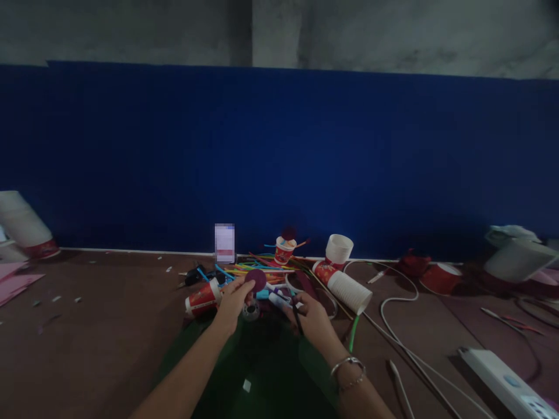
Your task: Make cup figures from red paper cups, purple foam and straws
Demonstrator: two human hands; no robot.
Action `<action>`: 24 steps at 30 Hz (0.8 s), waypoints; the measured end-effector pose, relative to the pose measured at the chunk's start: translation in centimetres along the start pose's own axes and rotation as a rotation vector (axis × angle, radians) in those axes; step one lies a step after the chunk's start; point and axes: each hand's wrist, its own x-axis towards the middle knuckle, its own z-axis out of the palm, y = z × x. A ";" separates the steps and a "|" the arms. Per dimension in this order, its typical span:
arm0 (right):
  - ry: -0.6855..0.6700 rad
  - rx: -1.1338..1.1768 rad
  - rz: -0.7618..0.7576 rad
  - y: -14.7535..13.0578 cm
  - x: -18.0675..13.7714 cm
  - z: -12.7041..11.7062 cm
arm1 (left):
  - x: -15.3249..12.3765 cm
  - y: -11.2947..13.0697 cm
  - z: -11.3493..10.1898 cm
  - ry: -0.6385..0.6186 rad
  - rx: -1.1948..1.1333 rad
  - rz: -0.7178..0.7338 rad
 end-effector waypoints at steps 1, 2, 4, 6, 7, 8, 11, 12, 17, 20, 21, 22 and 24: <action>-0.025 -0.171 -0.015 -0.2 -0.2 -0.7 | 0.1 0.0 0.0 0.025 0.011 -0.012; -0.044 -0.337 -0.041 -0.5 -0.4 -1.2 | 0.2 0.1 -0.1 0.050 0.014 -0.018; -0.098 -0.604 -0.065 -0.9 -1.0 -1.9 | 0.4 0.1 -0.2 0.071 0.012 -0.003; -0.142 -0.770 -0.051 -1.2 -1.7 -2.1 | 0.5 0.1 -0.3 0.056 0.007 0.028; -0.152 -0.814 -0.044 -1.3 -2.0 -2.0 | 0.5 0.0 -0.3 0.047 0.000 0.043; -0.151 -0.837 -0.041 -1.3 -2.2 -1.9 | 0.5 0.0 -0.3 0.038 -0.012 0.051; -0.144 -0.830 -0.056 -1.1 -2.6 -1.5 | 0.3 -0.3 -0.2 -0.028 -0.061 0.025; -0.142 -0.825 -0.060 -0.9 -2.6 -1.4 | 0.1 -0.4 -0.1 -0.056 -0.079 0.010; -0.100 -0.804 -0.091 -0.1 -2.4 -1.3 | -0.2 -0.7 0.0 -0.123 -0.213 -0.011; -0.065 -0.840 -0.083 -0.3 -2.4 -0.9 | -0.2 -0.7 0.0 -0.128 -0.248 -0.025; -0.062 -0.863 -0.078 -0.4 -2.4 -0.7 | -0.2 -0.7 0.0 -0.128 -0.243 -0.030; -0.064 -0.885 -0.071 -0.6 -2.4 -0.6 | -0.3 -0.7 0.0 -0.133 -0.232 -0.037; -0.085 -0.914 -0.062 -1.0 -2.4 -0.2 | -0.5 -0.8 0.1 -0.168 -0.202 -0.061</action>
